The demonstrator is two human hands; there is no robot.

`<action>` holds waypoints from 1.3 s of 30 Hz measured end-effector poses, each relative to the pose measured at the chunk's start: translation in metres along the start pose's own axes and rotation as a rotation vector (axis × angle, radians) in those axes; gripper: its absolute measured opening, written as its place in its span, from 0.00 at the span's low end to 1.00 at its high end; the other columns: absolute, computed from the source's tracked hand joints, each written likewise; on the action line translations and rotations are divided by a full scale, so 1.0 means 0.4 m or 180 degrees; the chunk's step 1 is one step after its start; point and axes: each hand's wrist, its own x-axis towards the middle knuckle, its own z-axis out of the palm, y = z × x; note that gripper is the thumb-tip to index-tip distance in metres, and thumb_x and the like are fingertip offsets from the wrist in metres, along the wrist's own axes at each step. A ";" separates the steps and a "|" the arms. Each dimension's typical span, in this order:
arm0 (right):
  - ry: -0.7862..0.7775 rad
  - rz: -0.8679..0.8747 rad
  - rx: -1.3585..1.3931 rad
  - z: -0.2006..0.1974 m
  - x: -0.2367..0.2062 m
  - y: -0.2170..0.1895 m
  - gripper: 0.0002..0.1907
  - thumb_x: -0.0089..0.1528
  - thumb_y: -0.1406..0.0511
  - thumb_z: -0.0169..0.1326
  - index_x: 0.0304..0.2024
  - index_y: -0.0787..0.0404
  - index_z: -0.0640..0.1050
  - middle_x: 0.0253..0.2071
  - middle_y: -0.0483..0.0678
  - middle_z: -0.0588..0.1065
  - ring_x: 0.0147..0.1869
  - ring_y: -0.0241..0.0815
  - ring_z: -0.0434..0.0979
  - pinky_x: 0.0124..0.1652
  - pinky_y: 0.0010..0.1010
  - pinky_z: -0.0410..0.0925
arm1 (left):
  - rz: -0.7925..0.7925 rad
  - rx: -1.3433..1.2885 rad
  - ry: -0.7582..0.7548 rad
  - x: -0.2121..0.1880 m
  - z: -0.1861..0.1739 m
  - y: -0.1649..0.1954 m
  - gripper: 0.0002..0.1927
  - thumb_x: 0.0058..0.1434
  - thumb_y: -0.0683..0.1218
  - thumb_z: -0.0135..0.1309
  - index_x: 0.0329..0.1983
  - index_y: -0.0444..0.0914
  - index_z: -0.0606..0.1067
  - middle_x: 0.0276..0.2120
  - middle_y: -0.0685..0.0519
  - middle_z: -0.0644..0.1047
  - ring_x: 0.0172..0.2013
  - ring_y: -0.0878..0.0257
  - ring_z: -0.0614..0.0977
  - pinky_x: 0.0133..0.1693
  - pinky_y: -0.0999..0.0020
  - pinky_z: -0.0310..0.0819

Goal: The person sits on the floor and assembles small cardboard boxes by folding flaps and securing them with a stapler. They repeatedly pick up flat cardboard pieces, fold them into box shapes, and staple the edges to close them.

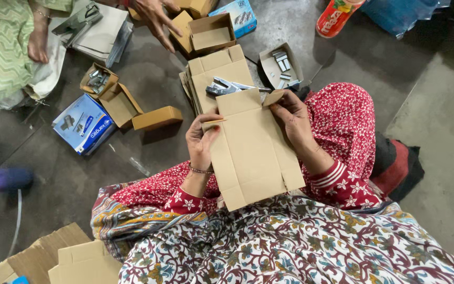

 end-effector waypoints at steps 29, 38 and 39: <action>-0.0545 -0.0673 -0.2917 0.194 -0.033 0.033 0.10 0.66 0.69 0.58 0.47 0.61 0.72 0.56 0.51 0.69 0.63 0.51 0.70 0.63 0.40 0.64 | -0.1371 -0.2081 -0.0150 -0.068 0.056 -0.008 0.39 0.66 0.60 0.54 0.75 0.44 0.53 0.67 0.54 0.64 0.67 0.59 0.67 0.66 0.59 0.64; -0.1223 -0.0804 -0.2514 0.170 -0.004 0.023 0.13 0.65 0.65 0.53 0.50 0.61 0.70 0.62 0.54 0.67 0.68 0.56 0.64 0.65 0.48 0.60 | -0.1404 -0.1523 -0.0723 -0.057 0.036 0.009 0.47 0.63 0.67 0.59 0.74 0.37 0.57 0.65 0.44 0.67 0.65 0.52 0.72 0.64 0.55 0.71; -0.1176 -0.0425 -0.1805 0.159 0.021 0.028 0.14 0.67 0.62 0.51 0.53 0.59 0.70 0.63 0.52 0.67 0.66 0.54 0.65 0.64 0.46 0.63 | -0.1338 -0.1811 -0.0739 -0.048 0.035 0.013 0.44 0.63 0.66 0.59 0.72 0.38 0.57 0.64 0.43 0.68 0.64 0.51 0.73 0.64 0.54 0.72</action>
